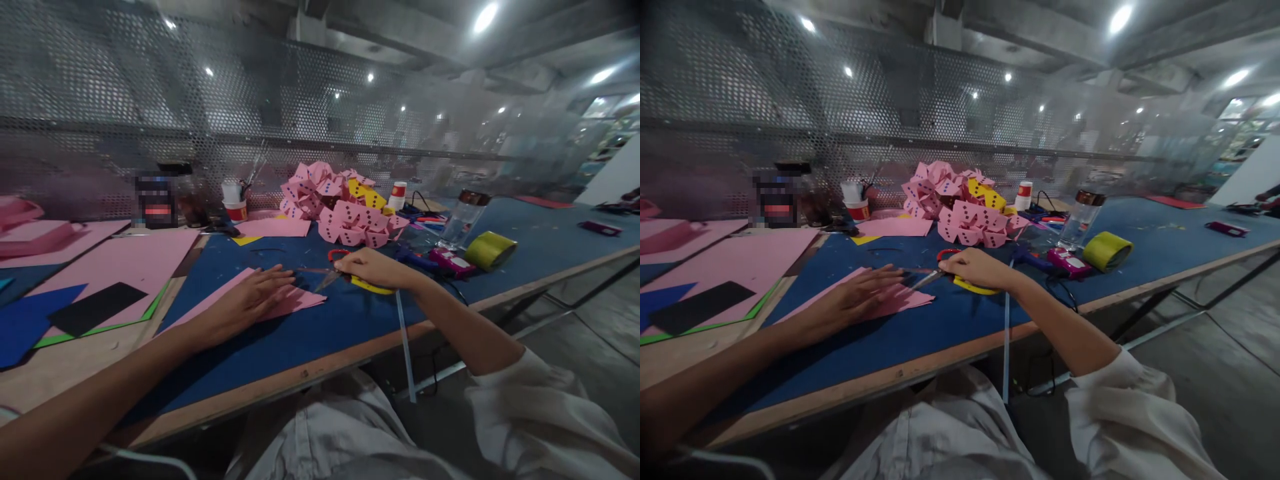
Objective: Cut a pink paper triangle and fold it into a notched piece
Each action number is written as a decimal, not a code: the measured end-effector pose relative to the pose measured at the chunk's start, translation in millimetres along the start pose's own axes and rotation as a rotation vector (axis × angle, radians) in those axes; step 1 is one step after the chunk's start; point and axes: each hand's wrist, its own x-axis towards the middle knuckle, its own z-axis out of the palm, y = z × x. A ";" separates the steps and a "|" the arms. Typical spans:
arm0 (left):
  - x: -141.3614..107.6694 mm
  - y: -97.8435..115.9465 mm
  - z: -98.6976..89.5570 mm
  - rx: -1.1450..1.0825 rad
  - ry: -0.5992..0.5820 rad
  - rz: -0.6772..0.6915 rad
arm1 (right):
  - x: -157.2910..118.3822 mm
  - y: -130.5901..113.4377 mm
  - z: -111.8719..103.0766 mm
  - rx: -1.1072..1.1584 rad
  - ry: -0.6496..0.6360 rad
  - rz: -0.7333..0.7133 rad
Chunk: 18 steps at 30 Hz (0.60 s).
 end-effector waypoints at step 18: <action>5.7 15.3 -6.1 -1.019 0.359 -0.246 | 94.2 -96.0 62.5 -0.092 0.160 -0.092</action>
